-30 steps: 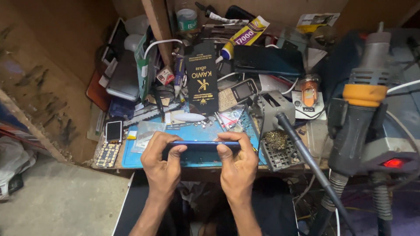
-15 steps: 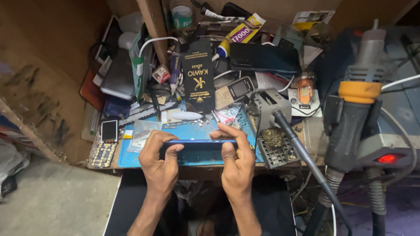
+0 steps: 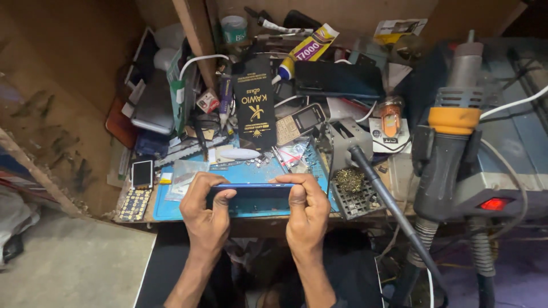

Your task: The person applies adhesive to the frame of a disassembled smartphone, then attaches a blue back cover and presses along the edges to secure it. The person handles the phone and adhesive tube throughout the clip.

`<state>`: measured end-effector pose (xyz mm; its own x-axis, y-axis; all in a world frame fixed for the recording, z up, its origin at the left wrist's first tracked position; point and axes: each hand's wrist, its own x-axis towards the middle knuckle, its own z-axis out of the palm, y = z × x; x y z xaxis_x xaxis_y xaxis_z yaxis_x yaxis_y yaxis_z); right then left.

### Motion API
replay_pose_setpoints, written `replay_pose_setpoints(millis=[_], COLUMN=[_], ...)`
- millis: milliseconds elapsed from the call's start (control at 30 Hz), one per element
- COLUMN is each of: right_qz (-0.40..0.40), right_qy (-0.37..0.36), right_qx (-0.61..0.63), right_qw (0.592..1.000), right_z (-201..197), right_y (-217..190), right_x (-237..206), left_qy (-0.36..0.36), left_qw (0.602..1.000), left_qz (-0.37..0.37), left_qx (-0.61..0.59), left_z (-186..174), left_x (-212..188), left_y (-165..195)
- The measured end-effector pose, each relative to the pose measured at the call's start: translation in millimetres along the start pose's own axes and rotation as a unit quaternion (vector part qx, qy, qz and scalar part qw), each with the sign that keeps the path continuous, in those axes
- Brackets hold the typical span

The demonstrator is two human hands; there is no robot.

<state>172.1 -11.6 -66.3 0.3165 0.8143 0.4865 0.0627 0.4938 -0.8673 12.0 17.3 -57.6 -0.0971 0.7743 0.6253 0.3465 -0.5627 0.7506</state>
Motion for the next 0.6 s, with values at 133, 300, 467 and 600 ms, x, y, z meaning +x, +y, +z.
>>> replay_pose_setpoints(millis=[133,300,467,600], right_qz=[0.051,-0.005,0.065,-0.015], right_qy=[0.012,-0.002,0.011,-0.018], right_qx=[-0.024,-0.034,-0.057,0.037], right_qw=[0.998,0.999,0.996,0.999], right_z=[-1,-1,0,2], right_y=[-9,-11,-11,-16], right_x=[3,4,5,6], left_qy=[-0.004,-0.007,-0.009,-0.008], left_qw=[1.000,1.000,1.000,1.000], left_qz=[0.001,0.001,-0.006,-0.001], left_qx=[0.001,0.003,-0.009,0.005], left_z=[-1,-1,-1,-3], left_x=[-1,-3,-2,-3], left_y=[1,0,-4,-3])
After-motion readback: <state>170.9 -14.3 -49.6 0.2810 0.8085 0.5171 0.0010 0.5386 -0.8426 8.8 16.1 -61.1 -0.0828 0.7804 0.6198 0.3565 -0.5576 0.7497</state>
